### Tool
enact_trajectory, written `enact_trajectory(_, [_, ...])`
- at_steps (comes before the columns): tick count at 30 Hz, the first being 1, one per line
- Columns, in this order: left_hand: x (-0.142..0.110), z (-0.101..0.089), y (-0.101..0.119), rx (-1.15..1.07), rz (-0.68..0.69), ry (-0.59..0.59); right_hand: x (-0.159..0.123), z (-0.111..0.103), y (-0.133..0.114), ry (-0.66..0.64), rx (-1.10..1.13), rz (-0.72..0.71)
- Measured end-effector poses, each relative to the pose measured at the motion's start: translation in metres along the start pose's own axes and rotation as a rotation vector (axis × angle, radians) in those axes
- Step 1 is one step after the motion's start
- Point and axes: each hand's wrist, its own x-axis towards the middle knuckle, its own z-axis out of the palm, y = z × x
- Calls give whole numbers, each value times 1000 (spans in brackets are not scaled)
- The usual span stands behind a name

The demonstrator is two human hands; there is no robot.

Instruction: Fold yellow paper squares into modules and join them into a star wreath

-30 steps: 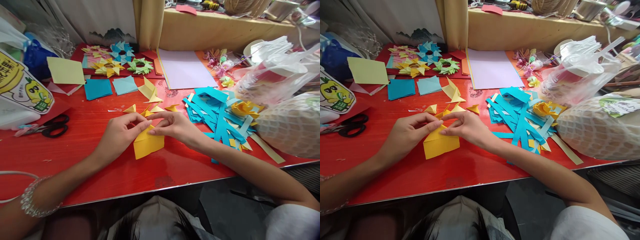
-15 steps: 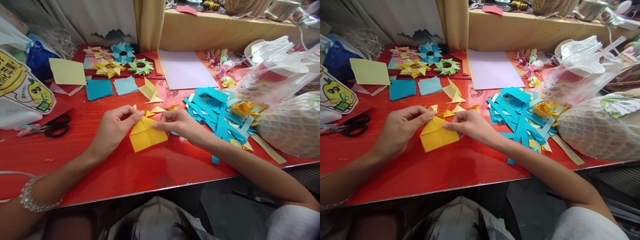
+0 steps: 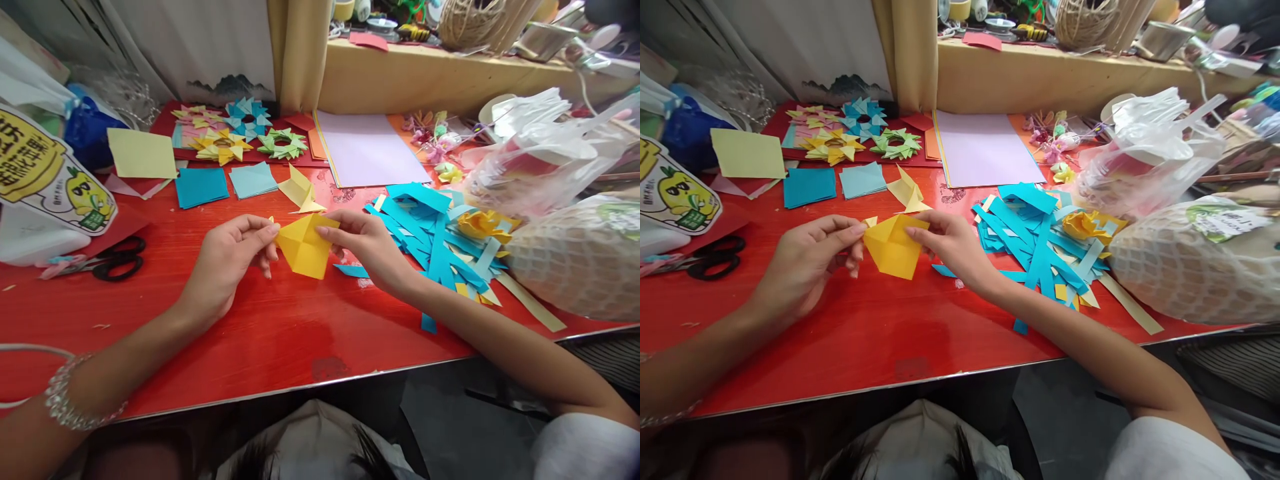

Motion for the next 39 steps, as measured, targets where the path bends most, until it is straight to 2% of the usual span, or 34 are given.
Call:
enact_trajectory(5, [-3,0,-1,210,73,-161,1,-2,-6,-39,23,30])
enact_trajectory(9, [-3,0,-3,134,31,-161,-2,-2,-3,10,7,-21])
enact_trajectory(12, [-3,1,-3,83,-9,-147,-6,-1,1,57,-106,-126])
enact_trajectory(15, [-3,2,-1,94,-48,-202,-9,0,3,109,-380,-293])
enact_trajectory(17, [-4,2,-1,100,-68,-244,-10,0,1,86,-485,-384])
enact_trajectory(19, [-4,2,-1,96,-67,-257,-10,-1,-2,20,-460,-420])
enact_trajectory(21, [-3,1,-2,92,-44,-244,-11,-1,-5,-33,-353,-352])
enact_trajectory(25, [-4,0,0,136,-9,-215,-9,0,-7,-52,-45,-76])
enact_trajectory(29, [-6,1,3,220,32,-192,-5,-2,-4,-54,206,22])
enact_trajectory(31, [-6,1,4,259,58,-185,-3,-4,-4,-76,266,80])
enact_trajectory(35, [-6,1,4,295,89,-185,0,-7,-4,-208,342,254])
enact_trajectory(39, [-6,1,3,314,95,-178,0,-8,-6,-245,319,270])
